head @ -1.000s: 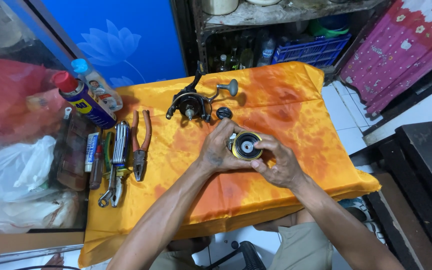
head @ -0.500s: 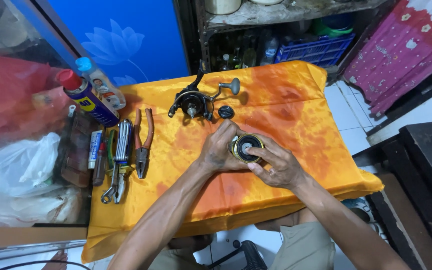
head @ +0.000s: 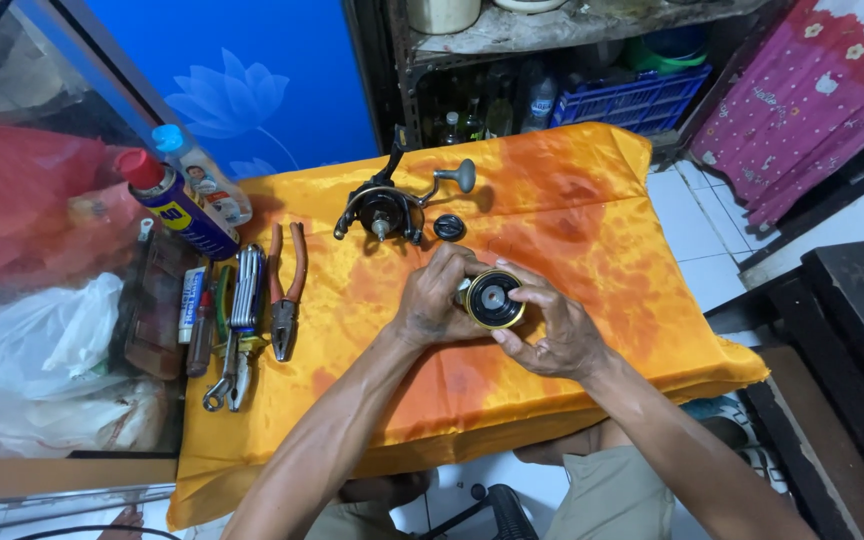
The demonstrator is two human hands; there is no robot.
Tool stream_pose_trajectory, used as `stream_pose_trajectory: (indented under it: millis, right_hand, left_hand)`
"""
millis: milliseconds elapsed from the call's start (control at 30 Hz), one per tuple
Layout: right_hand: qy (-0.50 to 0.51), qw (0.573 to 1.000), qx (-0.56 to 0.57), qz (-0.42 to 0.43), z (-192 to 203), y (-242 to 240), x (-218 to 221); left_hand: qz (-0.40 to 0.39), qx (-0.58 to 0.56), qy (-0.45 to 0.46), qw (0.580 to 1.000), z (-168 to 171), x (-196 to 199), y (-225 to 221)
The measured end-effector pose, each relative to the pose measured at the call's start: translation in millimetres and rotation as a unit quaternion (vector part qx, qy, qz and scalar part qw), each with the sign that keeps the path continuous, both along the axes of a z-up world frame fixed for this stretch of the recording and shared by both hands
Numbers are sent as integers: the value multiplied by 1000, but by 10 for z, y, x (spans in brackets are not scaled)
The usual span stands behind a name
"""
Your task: The person is reassembling the spool and drag system of a fishing reel, including placing washers and applying lubricant.
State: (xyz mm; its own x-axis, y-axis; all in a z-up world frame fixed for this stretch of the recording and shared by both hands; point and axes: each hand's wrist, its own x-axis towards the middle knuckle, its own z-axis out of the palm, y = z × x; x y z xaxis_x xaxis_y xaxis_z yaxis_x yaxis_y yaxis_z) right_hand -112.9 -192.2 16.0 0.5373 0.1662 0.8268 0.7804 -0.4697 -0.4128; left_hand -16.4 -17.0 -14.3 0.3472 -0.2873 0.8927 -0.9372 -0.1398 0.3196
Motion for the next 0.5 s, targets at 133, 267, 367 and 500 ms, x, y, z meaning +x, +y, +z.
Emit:
stream_pose_trajectory:
  millis: [133, 267, 367, 500]
  right_hand:
    - [-26, 999, -24, -14, 58, 6, -9]
    - [-34, 999, -36, -19, -34, -18, 31]
    - [-20, 999, -22, -19, -8, 3, 18]
    - [1, 1000, 17, 15, -212, -62, 72]
  left_hand:
    - [-14, -6, -17, 1000, 146, -59, 13]
    - [-3, -5, -15, 1000, 138, -58, 15]
    - [-2, -3, -7, 1000, 156, -57, 19]
    - [-42, -70, 32, 996, 223, -94, -56]
